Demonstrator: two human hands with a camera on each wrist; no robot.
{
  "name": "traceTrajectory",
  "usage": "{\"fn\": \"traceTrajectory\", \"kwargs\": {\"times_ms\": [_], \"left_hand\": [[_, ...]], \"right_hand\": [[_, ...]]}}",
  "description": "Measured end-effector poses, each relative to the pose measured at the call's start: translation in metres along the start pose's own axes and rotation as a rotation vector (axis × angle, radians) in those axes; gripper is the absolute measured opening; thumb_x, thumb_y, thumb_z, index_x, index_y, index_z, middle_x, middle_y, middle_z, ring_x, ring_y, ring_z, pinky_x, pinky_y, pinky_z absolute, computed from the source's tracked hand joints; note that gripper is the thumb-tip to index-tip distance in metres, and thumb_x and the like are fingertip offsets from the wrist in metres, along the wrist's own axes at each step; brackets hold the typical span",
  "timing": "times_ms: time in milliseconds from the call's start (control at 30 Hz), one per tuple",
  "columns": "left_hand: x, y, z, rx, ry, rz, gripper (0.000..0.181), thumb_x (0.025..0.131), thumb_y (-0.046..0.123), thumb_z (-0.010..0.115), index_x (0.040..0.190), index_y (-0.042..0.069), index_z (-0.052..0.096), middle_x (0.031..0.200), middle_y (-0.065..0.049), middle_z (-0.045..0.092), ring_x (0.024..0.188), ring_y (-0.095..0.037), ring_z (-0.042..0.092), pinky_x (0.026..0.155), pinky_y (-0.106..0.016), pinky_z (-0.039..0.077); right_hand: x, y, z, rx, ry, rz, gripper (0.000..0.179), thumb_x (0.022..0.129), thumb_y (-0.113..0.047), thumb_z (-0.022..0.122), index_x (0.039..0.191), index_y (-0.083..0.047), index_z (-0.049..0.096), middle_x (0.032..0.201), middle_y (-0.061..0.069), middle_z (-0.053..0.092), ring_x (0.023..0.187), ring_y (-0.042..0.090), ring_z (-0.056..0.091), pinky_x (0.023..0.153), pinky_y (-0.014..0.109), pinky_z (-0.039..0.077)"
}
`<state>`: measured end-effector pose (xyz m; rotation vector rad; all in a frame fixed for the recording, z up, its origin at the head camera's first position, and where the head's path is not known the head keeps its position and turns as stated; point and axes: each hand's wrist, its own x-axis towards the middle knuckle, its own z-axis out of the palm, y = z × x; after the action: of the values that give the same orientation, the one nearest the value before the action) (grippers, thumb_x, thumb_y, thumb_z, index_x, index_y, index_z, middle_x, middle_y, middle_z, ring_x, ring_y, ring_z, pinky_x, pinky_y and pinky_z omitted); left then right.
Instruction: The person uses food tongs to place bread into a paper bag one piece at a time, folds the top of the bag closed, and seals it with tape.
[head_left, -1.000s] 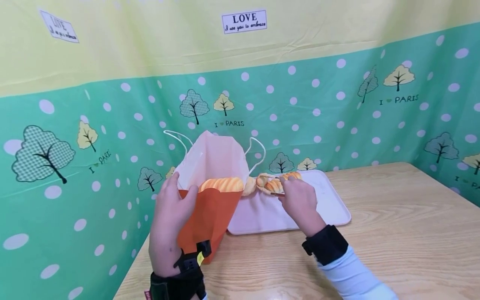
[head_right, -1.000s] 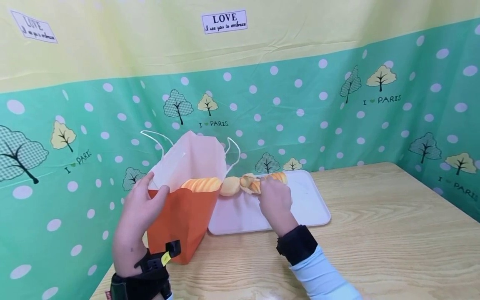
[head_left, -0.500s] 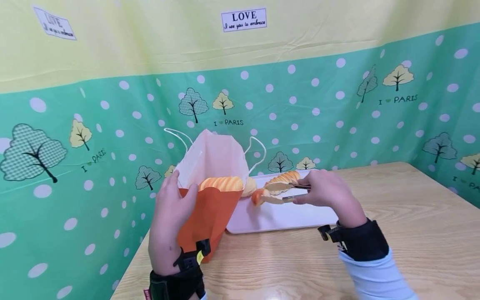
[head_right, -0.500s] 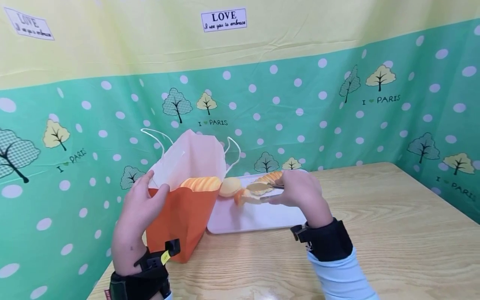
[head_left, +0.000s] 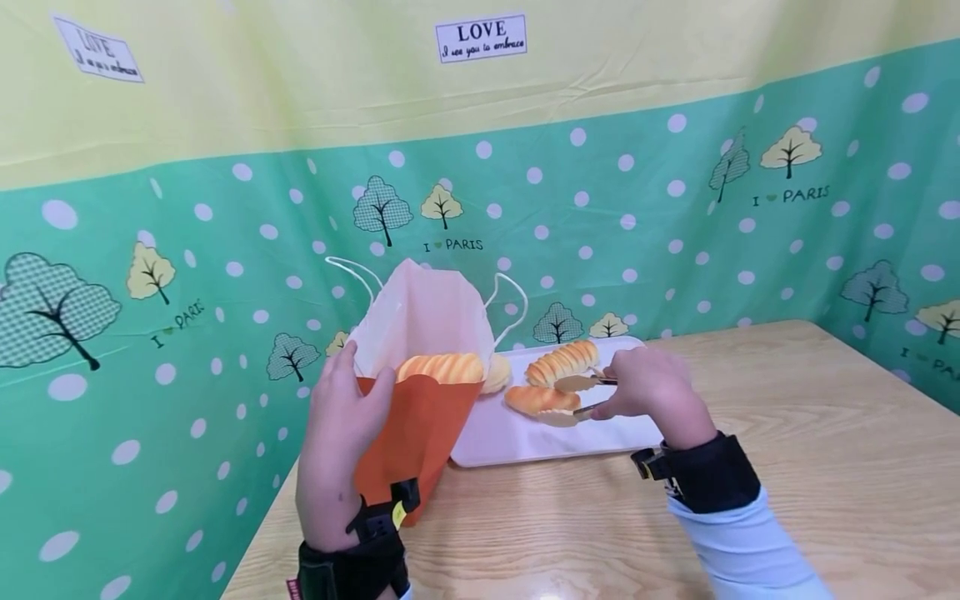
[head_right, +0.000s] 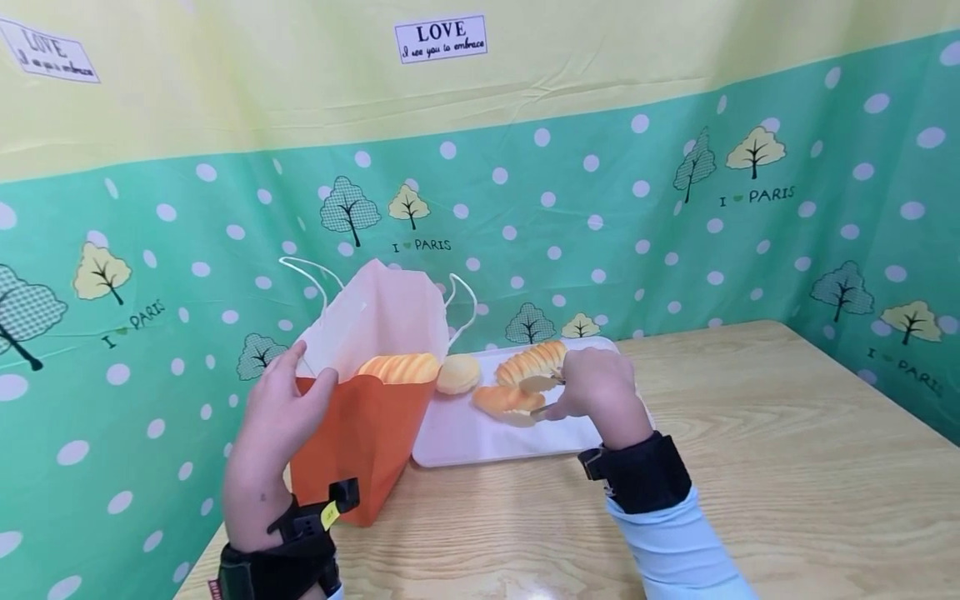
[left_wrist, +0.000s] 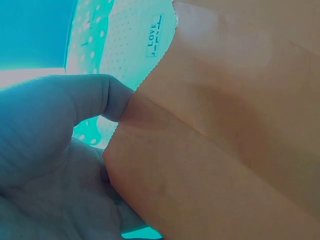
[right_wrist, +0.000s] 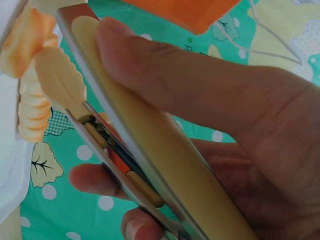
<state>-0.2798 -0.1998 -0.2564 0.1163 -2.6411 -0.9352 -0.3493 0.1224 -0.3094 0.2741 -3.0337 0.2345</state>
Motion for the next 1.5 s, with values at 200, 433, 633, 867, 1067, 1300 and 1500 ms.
{"fn": "traceTrajectory", "kwargs": {"times_ms": [200, 433, 633, 867, 1067, 1300, 1500], "left_hand": [[0.0, 0.0, 0.0, 0.001, -0.001, 0.004, 0.072, 0.093, 0.035, 0.044, 0.149, 0.001, 0.012, 0.152, -0.027, 0.022, 0.13, -0.043, 0.03, 0.098, -0.064, 0.04], [0.001, 0.0, 0.0, -0.001, 0.001, 0.001, 0.071, 0.093, 0.034, 0.044, 0.149, 0.001, 0.013, 0.152, -0.026, 0.022, 0.129, -0.043, 0.031, 0.098, -0.063, 0.041], [0.0, 0.001, 0.0, -0.001, -0.004, 0.007, 0.071, 0.093, 0.034, 0.043, 0.148, 0.001, 0.013, 0.151, -0.026, 0.023, 0.128, -0.042, 0.033, 0.099, -0.063, 0.041], [0.001, 0.003, -0.002, -0.009, -0.012, 0.013, 0.071, 0.094, 0.034, 0.042, 0.149, 0.001, 0.012, 0.151, -0.026, 0.023, 0.125, -0.041, 0.034, 0.099, -0.062, 0.041], [0.001, 0.003, -0.002, -0.003, -0.019, 0.012, 0.071, 0.094, 0.035, 0.042, 0.149, 0.002, 0.011, 0.151, -0.027, 0.022, 0.124, -0.041, 0.035, 0.099, -0.062, 0.041], [0.0, 0.0, -0.003, -0.003, -0.032, 0.012, 0.073, 0.094, 0.037, 0.043, 0.149, 0.001, 0.01, 0.152, -0.027, 0.02, 0.13, -0.042, 0.029, 0.101, -0.064, 0.037], [0.001, 0.001, -0.004, -0.002, -0.028, 0.022, 0.072, 0.094, 0.036, 0.043, 0.149, 0.001, 0.011, 0.152, -0.027, 0.02, 0.129, -0.043, 0.03, 0.101, -0.064, 0.037]], "right_hand": [[0.007, -0.004, 0.009, 0.011, 0.051, 0.034, 0.053, 0.046, -0.07, 0.073, 0.075, -0.025, 0.072, 0.064, -0.001, 0.058, 0.064, 0.017, 0.052, 0.045, 0.032, 0.04], [0.01, 0.001, 0.01, -0.008, 0.015, 0.033, 0.065, 0.054, -0.059, 0.076, 0.103, -0.016, 0.071, 0.083, 0.004, 0.064, 0.073, 0.023, 0.052, 0.053, 0.04, 0.044], [0.005, 0.009, 0.006, 0.041, -0.003, 0.03, 0.076, 0.041, -0.073, 0.073, 0.091, -0.015, 0.071, 0.067, 0.0, 0.055, 0.062, 0.019, 0.049, 0.049, 0.031, 0.038], [-0.007, 0.014, -0.008, 0.23, -0.077, -0.066, 0.078, 0.04, -0.065, 0.079, 0.105, -0.025, 0.067, 0.075, -0.001, 0.063, 0.066, 0.018, 0.051, 0.056, 0.031, 0.043], [0.003, 0.005, 0.001, 0.17, -0.034, -0.059, 0.076, 0.044, -0.07, 0.074, 0.1, -0.019, 0.072, 0.078, 0.0, 0.068, 0.069, 0.017, 0.055, 0.055, 0.032, 0.045], [0.019, -0.015, 0.026, 0.074, -0.014, 0.018, 0.062, 0.049, -0.066, 0.076, 0.092, -0.021, 0.073, 0.087, 0.0, 0.071, 0.075, 0.019, 0.058, 0.055, 0.037, 0.048], [0.021, -0.021, 0.032, 0.062, -0.033, 0.08, 0.053, 0.055, -0.063, 0.074, 0.082, -0.018, 0.071, 0.071, 0.002, 0.06, 0.067, 0.022, 0.053, 0.052, 0.036, 0.043]]}}
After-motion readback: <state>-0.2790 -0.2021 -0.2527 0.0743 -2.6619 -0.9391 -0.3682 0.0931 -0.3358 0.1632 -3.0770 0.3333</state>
